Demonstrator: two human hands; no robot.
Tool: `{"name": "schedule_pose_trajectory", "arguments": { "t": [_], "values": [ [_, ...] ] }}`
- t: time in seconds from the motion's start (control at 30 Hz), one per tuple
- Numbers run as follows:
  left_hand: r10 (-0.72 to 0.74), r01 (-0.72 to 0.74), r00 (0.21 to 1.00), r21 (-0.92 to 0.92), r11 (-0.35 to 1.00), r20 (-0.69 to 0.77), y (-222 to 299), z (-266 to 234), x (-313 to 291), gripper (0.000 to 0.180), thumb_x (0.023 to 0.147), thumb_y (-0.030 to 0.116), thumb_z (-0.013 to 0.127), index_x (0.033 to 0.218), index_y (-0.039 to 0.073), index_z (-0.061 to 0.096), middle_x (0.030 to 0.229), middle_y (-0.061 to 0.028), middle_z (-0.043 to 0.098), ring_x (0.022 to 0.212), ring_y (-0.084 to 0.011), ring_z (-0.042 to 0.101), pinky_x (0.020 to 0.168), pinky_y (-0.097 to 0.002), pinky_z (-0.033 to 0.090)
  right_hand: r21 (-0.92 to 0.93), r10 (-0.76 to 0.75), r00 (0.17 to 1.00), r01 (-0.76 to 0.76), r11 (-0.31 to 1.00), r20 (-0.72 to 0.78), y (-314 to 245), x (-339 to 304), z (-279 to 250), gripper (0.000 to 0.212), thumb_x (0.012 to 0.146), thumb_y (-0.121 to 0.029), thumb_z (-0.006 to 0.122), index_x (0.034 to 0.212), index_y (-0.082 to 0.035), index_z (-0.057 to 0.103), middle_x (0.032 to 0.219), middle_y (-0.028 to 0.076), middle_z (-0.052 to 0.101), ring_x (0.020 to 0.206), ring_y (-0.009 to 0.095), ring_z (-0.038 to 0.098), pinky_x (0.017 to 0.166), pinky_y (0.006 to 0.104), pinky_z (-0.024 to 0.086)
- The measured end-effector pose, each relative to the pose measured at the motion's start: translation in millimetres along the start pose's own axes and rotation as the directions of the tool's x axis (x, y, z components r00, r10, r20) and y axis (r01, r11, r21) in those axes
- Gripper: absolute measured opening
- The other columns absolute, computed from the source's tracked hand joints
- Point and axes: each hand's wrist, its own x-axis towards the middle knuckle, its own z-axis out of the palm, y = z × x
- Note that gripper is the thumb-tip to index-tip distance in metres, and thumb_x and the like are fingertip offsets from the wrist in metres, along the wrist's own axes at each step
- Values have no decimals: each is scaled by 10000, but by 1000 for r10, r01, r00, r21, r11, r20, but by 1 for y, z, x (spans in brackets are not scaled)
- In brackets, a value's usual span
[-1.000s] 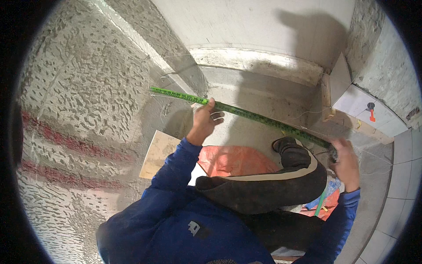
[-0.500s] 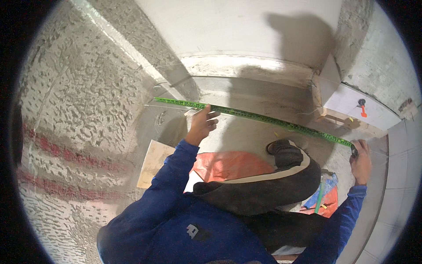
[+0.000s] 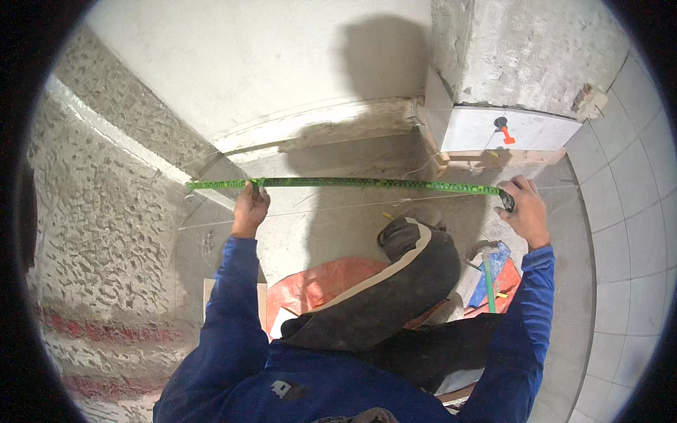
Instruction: The person kneels on the floor and uses a tape measure to measure the distance between two walls in a corner. They extend the tape measure across the gap and hold it in place to read the measurement.
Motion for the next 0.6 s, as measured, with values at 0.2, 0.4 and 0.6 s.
{"name": "schedule_pose_trajectory", "arguments": {
  "t": [0.2, 0.4, 0.6],
  "values": [
    [-14, 7, 998, -112, 994, -63, 2, -1, 14, 179, 996, 225, 501, 980, 53, 551, 881, -89, 606, 787, -232, 601, 701, -343, 531, 139, -76, 997, 73, 988, 14, -8, -39, -6, 460, 646, -56, 688, 1097, -57, 603, 1061, 167, 548, 1014, 376, 536, 887, 380, 453],
    [-29, 20, 992, -68, 997, -122, 8, 25, 11, 186, 1007, 220, 471, 1025, 39, 511, 910, -125, 604, 769, -233, 596, 629, -335, 539, 377, 244, 966, -194, 906, -90, 64, -99, -12, 512, 641, 77, 630, 1138, -34, 583, 1153, 147, 511, 1070, 315, 542, 936, 344, 428],
    [-47, 46, 999, -67, 997, -16, 38, 53, 48, 149, 998, 183, 492, 984, 36, 494, 804, -77, 509, 702, -196, 529, 577, -303, 497, 254, 490, 841, -435, 864, -228, 124, -214, -34, 466, 680, 32, 623, 1142, -19, 595, 1084, 125, 559, 1005, 261, 569, 936, 333, 422]
  ]
}}
